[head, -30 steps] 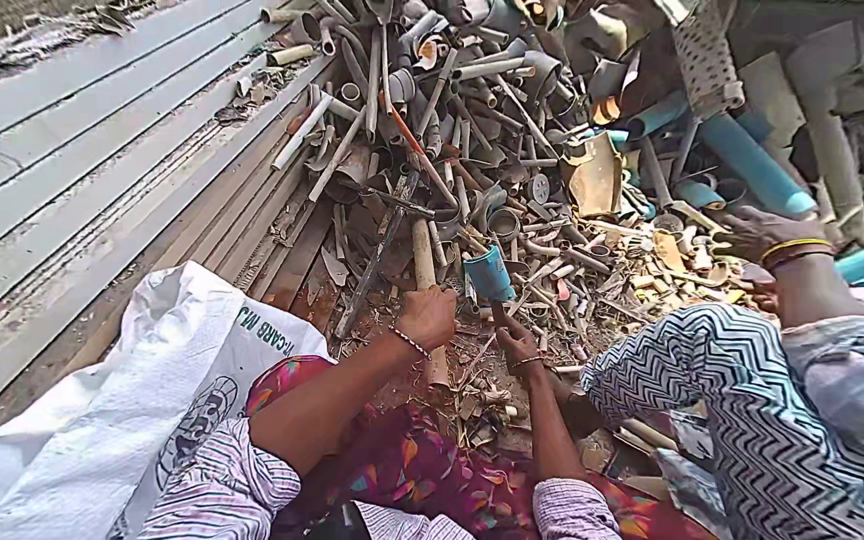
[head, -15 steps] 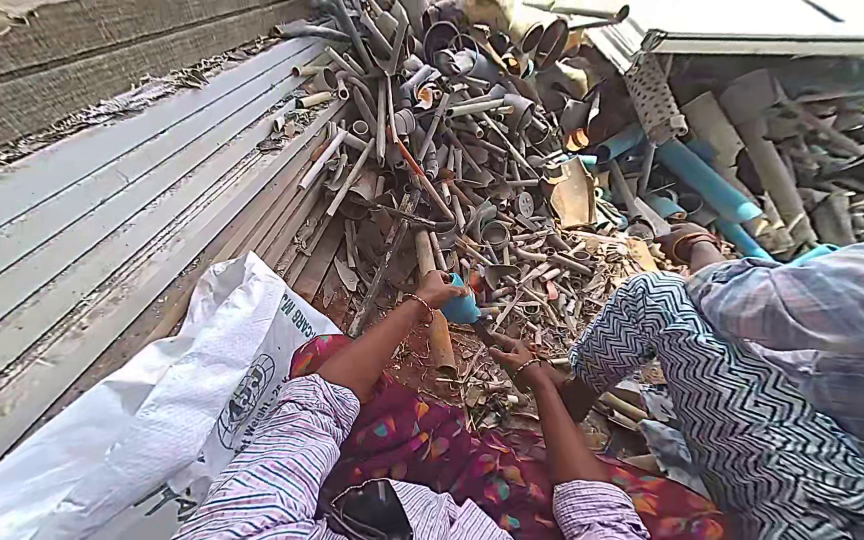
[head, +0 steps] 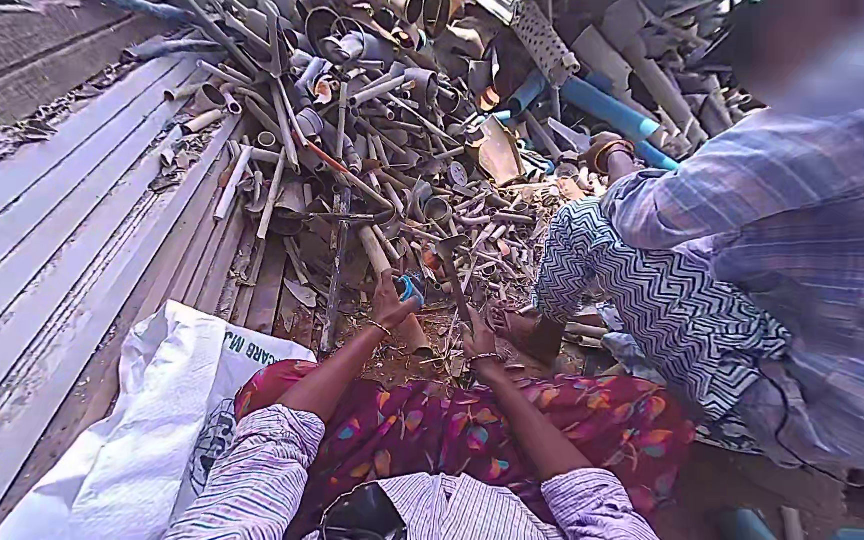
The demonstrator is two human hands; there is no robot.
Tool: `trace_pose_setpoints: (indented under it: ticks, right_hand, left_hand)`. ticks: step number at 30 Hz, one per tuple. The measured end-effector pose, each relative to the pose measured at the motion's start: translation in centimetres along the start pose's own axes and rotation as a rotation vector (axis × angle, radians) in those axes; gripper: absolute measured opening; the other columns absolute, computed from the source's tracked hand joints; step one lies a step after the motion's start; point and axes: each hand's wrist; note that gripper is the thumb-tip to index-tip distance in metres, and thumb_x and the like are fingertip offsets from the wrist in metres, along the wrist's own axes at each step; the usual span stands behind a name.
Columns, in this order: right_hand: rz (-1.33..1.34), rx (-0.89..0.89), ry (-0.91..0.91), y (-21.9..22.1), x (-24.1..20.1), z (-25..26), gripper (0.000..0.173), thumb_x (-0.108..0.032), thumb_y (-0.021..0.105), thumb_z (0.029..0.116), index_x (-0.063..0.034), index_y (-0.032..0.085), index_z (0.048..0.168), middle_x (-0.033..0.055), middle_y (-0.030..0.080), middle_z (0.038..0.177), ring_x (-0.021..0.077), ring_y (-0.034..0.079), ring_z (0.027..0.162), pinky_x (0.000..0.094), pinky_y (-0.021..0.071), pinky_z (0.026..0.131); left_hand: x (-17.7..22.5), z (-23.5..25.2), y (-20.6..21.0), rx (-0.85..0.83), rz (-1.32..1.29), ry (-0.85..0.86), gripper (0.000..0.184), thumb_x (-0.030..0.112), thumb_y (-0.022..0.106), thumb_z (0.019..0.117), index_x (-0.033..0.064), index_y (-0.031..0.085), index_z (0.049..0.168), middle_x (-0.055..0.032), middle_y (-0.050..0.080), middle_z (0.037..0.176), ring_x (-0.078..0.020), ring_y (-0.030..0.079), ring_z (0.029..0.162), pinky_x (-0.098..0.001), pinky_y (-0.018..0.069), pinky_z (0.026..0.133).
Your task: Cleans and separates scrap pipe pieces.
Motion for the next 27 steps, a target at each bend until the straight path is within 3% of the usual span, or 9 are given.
trace_pose_setpoints:
  ticks: [3,8,10,12,17,20,22,25,27]
  right_hand:
    - [0.040,-0.304,-0.029,2.2,-0.2,0.4,0.046,-0.008,0.049,0.1063,0.0029,0.045,0.150,0.0300,0.057,0.141,0.0419,0.056,0.132,0.0534,0.0395,0.114]
    - [0.299,0.031,-0.048,1.8,-0.3,-0.7,0.049,0.001,0.051,0.1038,0.0036,0.045,0.152,0.0301,0.054,0.146,0.0417,0.054,0.135,0.0502,0.0403,0.115]
    - [0.228,-0.071,-0.054,3.0,0.5,-0.6,0.056,0.002,0.059,0.0992,0.0028,0.044,0.153,0.0303,0.053,0.146,0.0418,0.053,0.136,0.0507,0.0402,0.115]
    - [0.151,-0.245,-0.058,4.6,1.7,0.1,0.064,-0.002,0.070,0.0927,0.0017,0.045,0.151,0.0311,0.057,0.140,0.0443,0.055,0.131,0.0565,0.0432,0.109]
    - [0.211,-0.024,-0.117,4.3,0.7,0.6,0.057,0.002,0.058,0.0986,-0.0008,0.044,0.154,0.0272,0.053,0.148,0.0395,0.054,0.136,0.0473,0.0413,0.114]
    - [0.177,-0.131,-0.104,3.5,0.7,-0.5,0.060,0.002,0.061,0.0976,-0.0010,0.042,0.155,0.0281,0.051,0.150,0.0407,0.051,0.137,0.0477,0.0408,0.114]
    - [0.200,-0.273,-0.062,3.2,1.5,-1.2,0.058,0.000,0.064,0.0968,0.0011,0.045,0.152,0.0288,0.052,0.148,0.0420,0.048,0.140,0.0527,0.0364,0.116]
    - [0.254,-0.106,-0.083,3.6,1.6,0.1,0.051,0.000,0.061,0.0974,0.0017,0.051,0.148,0.0287,0.061,0.136,0.0416,0.058,0.130,0.0542,0.0431,0.111]
    - [0.303,-0.032,-0.035,1.4,0.5,-0.2,0.048,-0.003,0.053,0.1038,-0.0008,0.048,0.152,0.0280,0.060,0.139,0.0406,0.059,0.130,0.0521,0.0428,0.112]
  left_hand:
    - [-1.0,-0.8,-0.1,0.004,0.008,-0.144,0.079,0.018,0.078,0.0913,-0.0119,0.033,0.148,-0.0350,0.051,0.141,-0.0458,0.052,0.131,-0.0554,0.0398,0.112]
    - [-2.0,-0.7,0.0,-0.072,-0.017,-0.167,0.079,0.029,0.076,0.0923,-0.0124,0.036,0.147,-0.0326,0.047,0.146,-0.0326,0.049,0.135,-0.0393,0.0370,0.115]
    - [-1.2,-1.2,-0.3,-0.125,0.000,-0.219,0.075,0.030,0.071,0.0967,-0.0136,0.037,0.147,-0.0300,0.047,0.147,-0.0232,0.049,0.135,-0.0301,0.0381,0.113]
    - [-1.5,-1.6,-0.2,-0.161,0.036,-0.203,0.062,0.029,0.065,0.1002,-0.0155,0.047,0.138,-0.0279,0.054,0.138,-0.0139,0.055,0.122,-0.0258,0.0423,0.106]
    - [-0.5,-2.4,0.3,-0.139,-0.009,-0.227,0.047,0.021,0.071,0.0953,-0.0133,0.057,0.124,-0.0162,0.063,0.121,-0.0013,0.061,0.103,-0.0191,0.0475,0.095]
    - [-2.4,-1.3,0.3,-0.119,0.042,-0.215,0.043,0.025,0.067,0.0954,-0.0112,0.060,0.117,-0.0112,0.065,0.115,-0.0001,0.061,0.099,-0.0189,0.0485,0.091]
    - [-2.3,-1.0,0.1,-0.168,0.159,-0.235,0.047,0.029,0.059,0.1020,-0.0107,0.058,0.128,-0.0185,0.062,0.129,-0.0079,0.059,0.114,-0.0243,0.0444,0.102]
    - [-2.0,-0.6,-0.5,-0.153,0.251,-0.152,0.047,0.024,0.058,0.1021,-0.0118,0.056,0.133,-0.0295,0.056,0.139,-0.0283,0.054,0.131,-0.0393,0.0378,0.113]
    - [-2.4,-0.3,-0.4,-0.105,0.240,-0.025,0.045,0.016,0.062,0.1008,-0.0166,0.055,0.131,-0.0368,0.045,0.147,-0.0453,0.042,0.141,-0.0528,0.0292,0.119]
Point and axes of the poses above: each hand's wrist, its own z-axis towards the middle knuckle, its own y-axis out of the palm, x = y × z
